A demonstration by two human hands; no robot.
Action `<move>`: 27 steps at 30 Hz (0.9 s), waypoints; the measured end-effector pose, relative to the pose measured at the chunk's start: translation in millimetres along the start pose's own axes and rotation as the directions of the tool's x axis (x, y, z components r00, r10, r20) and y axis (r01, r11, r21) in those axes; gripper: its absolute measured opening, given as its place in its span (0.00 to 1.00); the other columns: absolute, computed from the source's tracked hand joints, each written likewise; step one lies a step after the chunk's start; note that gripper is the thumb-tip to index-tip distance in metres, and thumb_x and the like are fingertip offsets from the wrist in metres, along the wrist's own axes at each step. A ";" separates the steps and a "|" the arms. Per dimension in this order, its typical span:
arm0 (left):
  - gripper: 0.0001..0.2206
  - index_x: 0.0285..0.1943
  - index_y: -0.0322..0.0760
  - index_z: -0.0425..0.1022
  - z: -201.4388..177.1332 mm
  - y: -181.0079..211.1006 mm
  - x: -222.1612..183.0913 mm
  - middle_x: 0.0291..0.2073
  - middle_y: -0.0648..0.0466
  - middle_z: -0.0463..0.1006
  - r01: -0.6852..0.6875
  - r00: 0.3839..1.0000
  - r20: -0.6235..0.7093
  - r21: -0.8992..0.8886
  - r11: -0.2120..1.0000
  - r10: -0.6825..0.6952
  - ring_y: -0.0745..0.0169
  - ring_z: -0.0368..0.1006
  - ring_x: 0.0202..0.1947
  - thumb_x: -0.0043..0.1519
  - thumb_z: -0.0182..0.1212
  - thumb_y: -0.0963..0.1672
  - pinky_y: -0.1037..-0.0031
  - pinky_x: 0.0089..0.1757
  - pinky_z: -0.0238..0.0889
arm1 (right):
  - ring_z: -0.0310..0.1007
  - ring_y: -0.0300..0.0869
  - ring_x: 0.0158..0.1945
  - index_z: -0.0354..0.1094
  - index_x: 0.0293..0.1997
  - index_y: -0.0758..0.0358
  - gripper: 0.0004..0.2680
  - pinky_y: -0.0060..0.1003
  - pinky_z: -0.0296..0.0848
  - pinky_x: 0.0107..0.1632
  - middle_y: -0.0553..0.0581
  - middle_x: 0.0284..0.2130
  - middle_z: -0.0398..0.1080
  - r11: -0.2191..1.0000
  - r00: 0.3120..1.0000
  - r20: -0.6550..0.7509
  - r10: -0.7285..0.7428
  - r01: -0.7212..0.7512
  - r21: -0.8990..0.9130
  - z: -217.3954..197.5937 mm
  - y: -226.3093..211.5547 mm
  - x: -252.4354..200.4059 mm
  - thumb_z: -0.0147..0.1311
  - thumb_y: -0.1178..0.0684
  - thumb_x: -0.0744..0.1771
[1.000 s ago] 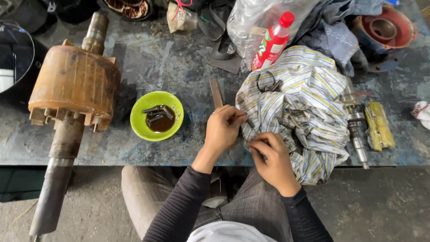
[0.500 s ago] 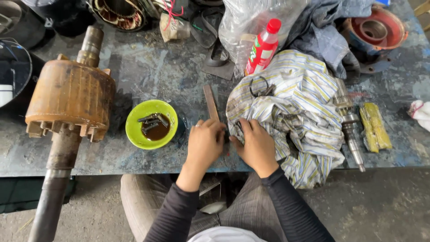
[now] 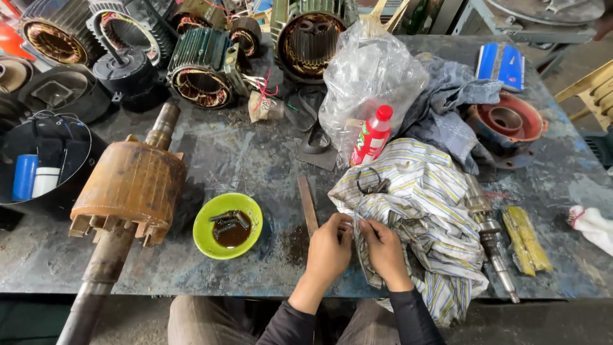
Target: Cleaning and filing small metal components at a workbench in an auto repair shop.
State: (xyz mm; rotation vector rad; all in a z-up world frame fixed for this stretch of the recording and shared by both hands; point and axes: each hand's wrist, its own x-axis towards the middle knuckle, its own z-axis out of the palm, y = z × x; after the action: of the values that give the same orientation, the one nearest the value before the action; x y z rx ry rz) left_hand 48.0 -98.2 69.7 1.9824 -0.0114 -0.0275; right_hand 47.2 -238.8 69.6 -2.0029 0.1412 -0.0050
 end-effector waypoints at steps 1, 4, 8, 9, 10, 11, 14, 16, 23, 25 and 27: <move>0.12 0.58 0.38 0.77 1.0 3.5 -1.9 0.42 0.44 0.84 -0.002 1.000 0.005 0.000 1.000 0.002 0.40 0.82 0.44 0.67 0.58 0.39 0.56 0.44 0.76 | 0.84 0.55 0.46 0.83 0.44 0.59 0.13 0.51 0.79 0.45 0.65 0.36 0.84 1.000 1.000 -0.005 0.002 -0.002 0.000 -4.4 4.5 3.7 0.50 0.46 0.74; 0.21 0.70 0.26 0.64 10.4 6.4 -1.8 0.43 0.37 0.81 0.037 0.999 -0.023 -0.222 0.974 -0.043 0.39 0.81 0.44 0.69 0.61 0.39 0.55 0.45 0.75 | 0.80 0.66 0.50 0.80 0.49 0.68 0.14 0.61 0.75 0.51 0.72 0.41 0.82 0.991 0.999 0.041 0.018 -0.023 0.135 -13.8 11.6 11.9 0.49 0.47 0.74; 0.22 0.70 0.23 0.63 34.7 -10.8 7.1 0.38 0.45 0.72 0.096 0.990 -0.067 -0.322 0.942 -0.124 0.53 0.74 0.40 0.71 0.61 0.44 0.60 0.42 0.71 | 0.80 0.54 0.46 0.83 0.40 0.63 0.13 0.55 0.75 0.50 0.66 0.33 0.82 0.986 0.997 0.074 -0.022 0.009 0.167 -17.4 -16.9 5.3 0.50 0.50 0.74; 0.20 0.68 0.25 0.65 40.2 -15.1 9.5 0.36 0.49 0.70 0.114 0.985 -0.087 -0.315 0.942 -0.148 0.56 0.73 0.38 0.72 0.60 0.44 0.64 0.41 0.70 | 0.78 0.48 0.47 0.82 0.39 0.63 0.13 0.53 0.74 0.51 0.64 0.33 0.81 0.985 0.995 0.100 -0.022 0.004 0.175 -19.3 -28.4 2.2 0.52 0.49 0.73; 0.20 0.68 0.25 0.65 44.5 -23.0 13.5 0.36 0.49 0.70 0.116 0.985 -0.088 -0.315 0.942 -0.151 0.56 0.73 0.38 0.72 0.60 0.44 0.64 0.41 0.70 | 0.78 0.48 0.47 0.82 0.39 0.63 0.13 0.53 0.74 0.51 0.64 0.33 0.81 0.985 0.995 0.102 -0.021 0.003 0.175 -20.6 -19.5 6.2 0.52 0.49 0.73; 0.16 0.65 0.29 0.66 48.8 -31.5 16.4 0.36 0.47 0.70 0.076 0.991 -0.083 -0.259 0.963 -0.101 0.53 0.75 0.36 0.73 0.58 0.44 0.63 0.37 0.70 | 0.80 0.55 0.47 0.82 0.44 0.66 0.11 0.56 0.76 0.50 0.68 0.35 0.82 0.985 0.990 0.133 -0.042 0.019 0.170 -21.6 -10.1 9.3 0.52 0.52 0.73; 0.11 0.62 0.33 0.68 45.3 -32.0 18.4 0.36 0.42 0.72 0.021 0.998 -0.048 -0.137 0.990 -0.027 0.45 0.79 0.32 0.74 0.54 0.43 0.61 0.33 0.70 | 0.83 0.58 0.46 0.82 0.48 0.68 0.09 0.56 0.79 0.47 0.69 0.35 0.82 0.989 0.987 0.140 -0.079 0.060 0.136 -17.8 2.5 13.0 0.54 0.56 0.72; 0.10 0.61 0.32 0.68 40.7 -26.5 15.1 0.36 0.39 0.75 0.007 1.000 -0.018 -0.073 0.997 -0.009 0.40 0.80 0.31 0.74 0.52 0.42 0.60 0.31 0.71 | 0.84 0.55 0.45 0.82 0.48 0.65 0.07 0.52 0.80 0.45 0.68 0.35 0.83 0.991 0.988 0.120 -0.095 0.082 0.103 -11.0 9.8 9.4 0.56 0.57 0.72; 0.10 0.54 0.34 0.69 43.6 -40.2 32.0 0.36 0.35 0.79 0.098 0.994 -0.037 -0.060 0.993 -0.100 0.32 0.81 0.33 0.67 0.56 0.43 0.56 0.30 0.71 | 0.76 0.44 0.30 0.78 0.45 0.62 0.06 0.36 0.77 0.32 0.60 0.27 0.73 0.950 0.933 -0.186 -0.306 0.287 -0.124 14.3 37.6 8.9 0.60 0.65 0.67; 0.09 0.48 0.37 0.70 44.7 -40.9 36.3 0.33 0.38 0.79 0.166 0.983 -0.058 -0.140 0.976 -0.176 0.30 0.80 0.34 0.64 0.62 0.44 0.56 0.31 0.68 | 0.75 0.40 0.33 0.77 0.44 0.59 0.08 0.31 0.77 0.34 0.55 0.31 0.72 0.920 0.874 -0.288 -0.392 0.362 -0.153 17.9 47.7 9.5 0.63 0.67 0.65; 0.08 0.44 0.38 0.69 45.2 -40.7 37.5 0.30 0.39 0.77 0.241 0.962 -0.081 -0.190 0.952 -0.259 0.33 0.80 0.34 0.61 0.61 0.44 0.55 0.33 0.67 | 0.75 0.42 0.27 0.79 0.41 0.60 0.05 0.34 0.77 0.29 0.54 0.29 0.73 0.881 0.839 -0.273 -0.470 0.431 -0.192 19.8 45.5 6.8 0.63 0.65 0.67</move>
State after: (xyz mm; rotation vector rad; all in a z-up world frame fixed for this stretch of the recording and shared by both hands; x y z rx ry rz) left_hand 84.3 -124.2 13.8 1.7924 0.3024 -0.0858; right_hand 50.8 -240.5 19.6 -2.1047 -0.1395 -0.6368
